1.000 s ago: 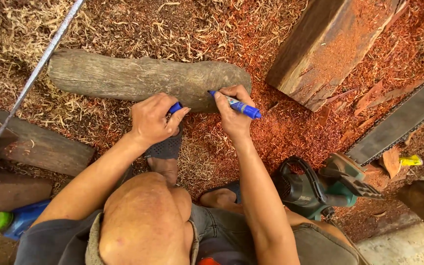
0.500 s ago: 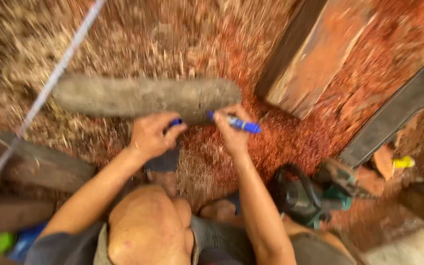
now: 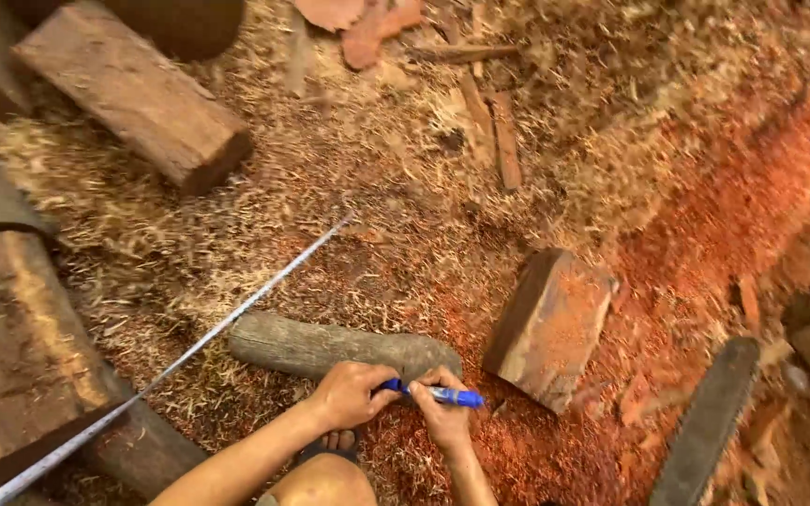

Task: The person kneels on the ground, measures a log with a tape measure, marks it with a marker, and cuts the log with a chainsaw. They then pick up the cut piece, measure its cut end with the tape measure, and set it down among other cut wood pieces.

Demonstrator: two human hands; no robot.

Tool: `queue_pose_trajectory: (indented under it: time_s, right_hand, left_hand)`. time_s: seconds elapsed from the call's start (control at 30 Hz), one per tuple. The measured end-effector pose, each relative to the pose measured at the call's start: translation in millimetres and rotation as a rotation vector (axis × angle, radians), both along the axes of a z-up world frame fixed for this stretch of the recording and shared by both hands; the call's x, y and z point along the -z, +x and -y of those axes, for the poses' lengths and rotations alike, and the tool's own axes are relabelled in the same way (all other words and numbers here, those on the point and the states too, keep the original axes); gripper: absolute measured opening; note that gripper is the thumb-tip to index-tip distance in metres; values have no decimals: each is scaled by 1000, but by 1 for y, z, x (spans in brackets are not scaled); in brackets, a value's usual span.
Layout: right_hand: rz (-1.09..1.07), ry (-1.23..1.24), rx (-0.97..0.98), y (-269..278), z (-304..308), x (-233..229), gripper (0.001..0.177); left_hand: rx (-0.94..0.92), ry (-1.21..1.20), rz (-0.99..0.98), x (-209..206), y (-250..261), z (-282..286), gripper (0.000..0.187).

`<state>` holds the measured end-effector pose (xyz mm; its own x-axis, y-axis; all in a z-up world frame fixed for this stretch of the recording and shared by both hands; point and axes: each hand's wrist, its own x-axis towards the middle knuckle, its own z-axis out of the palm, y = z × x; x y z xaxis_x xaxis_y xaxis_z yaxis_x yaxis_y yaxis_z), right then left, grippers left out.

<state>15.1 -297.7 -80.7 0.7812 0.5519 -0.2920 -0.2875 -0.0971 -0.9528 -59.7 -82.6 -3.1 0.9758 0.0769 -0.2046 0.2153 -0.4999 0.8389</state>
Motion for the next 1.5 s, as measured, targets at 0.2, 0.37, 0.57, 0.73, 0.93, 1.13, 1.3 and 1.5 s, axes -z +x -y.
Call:
queue_pose_trajectory:
  time_s: [0.2, 0.37, 0.57, 0.73, 0.93, 1.13, 1.3, 1.5]
  right_hand:
    - [9, -63, 149, 5, -1, -15, 15]
    - [48, -23, 51, -5, -8, -10, 16]
    - [-5, -49, 85, -18, -16, -15, 20]
    - [-41, -76, 234, -35, -19, 2, 31]
    - [-224, -82, 481, -35, -37, 1, 37]
    - [-480, -236, 425, 14, -46, 11, 33]
    - [-671, -367, 189, 77, -69, 7, 35]
    - [-526, -307, -121, 110, -132, -3, 41]
  left_hand:
    - [14, 32, -67, -5, -2, -9, 19]
    - [40, 16, 0, 2, -1, 0, 17]
    - [91, 18, 40, 6, -6, 0, 15]
    - [120, 32, 230, 8, -8, 12, 8]
    - [77, 179, 277, 27, -16, 32, 15]
    - [-2, 134, -180, -14, 14, 1, 19]
    - [-254, 878, -453, -6, 21, -96, 77]
    - [-396, 644, -774, 45, 4, -146, 64]
